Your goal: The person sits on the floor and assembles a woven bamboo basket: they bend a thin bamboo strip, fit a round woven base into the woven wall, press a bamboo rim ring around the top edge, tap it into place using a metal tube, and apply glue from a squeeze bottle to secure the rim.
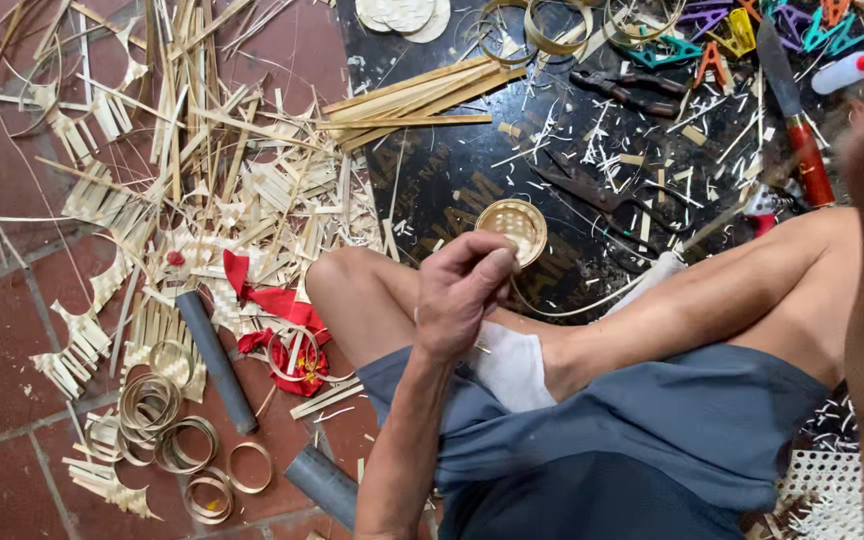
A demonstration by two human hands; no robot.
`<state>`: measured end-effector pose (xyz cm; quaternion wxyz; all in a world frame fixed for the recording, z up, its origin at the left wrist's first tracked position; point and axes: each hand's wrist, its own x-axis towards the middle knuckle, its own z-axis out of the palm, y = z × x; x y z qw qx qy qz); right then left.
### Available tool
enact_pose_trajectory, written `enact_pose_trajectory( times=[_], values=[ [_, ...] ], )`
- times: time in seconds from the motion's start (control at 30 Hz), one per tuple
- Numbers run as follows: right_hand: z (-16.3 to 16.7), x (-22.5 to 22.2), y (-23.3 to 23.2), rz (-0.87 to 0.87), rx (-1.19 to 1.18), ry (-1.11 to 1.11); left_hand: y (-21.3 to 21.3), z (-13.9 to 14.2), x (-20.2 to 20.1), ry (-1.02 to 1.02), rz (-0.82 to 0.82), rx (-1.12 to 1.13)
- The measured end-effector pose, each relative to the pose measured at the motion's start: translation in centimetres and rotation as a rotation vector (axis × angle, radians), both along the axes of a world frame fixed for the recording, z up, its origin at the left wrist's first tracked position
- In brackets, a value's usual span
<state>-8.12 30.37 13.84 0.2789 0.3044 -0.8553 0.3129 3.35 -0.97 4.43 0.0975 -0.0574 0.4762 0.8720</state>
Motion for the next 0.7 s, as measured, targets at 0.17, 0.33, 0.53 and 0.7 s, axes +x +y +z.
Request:
enact_pose_trajectory(
  times=[0.17, 0.33, 0.53, 0.7],
  values=[
    [-1.6, 1.6, 0.7, -0.055, -0.039, -0.035, -0.6, 0.8, -1.0, 0.510, 0.533, -1.029],
    [0.1, 4.6, -1.1, 0.017, -0.050, -0.040, -1.1, -0.1, -2.3, 0.332, 0.692, -0.798],
    [3.2, 4.5, -5.6, 0.281, 0.034, -0.148, 2.1, -0.9, -1.5, 0.310, 0.593, -0.332],
    [-4.0, 2.3, -9.4, 0.409, 0.020, -0.544, 4.0, -1.8, -1.0, 0.258, 0.526, -0.115]
  ],
)
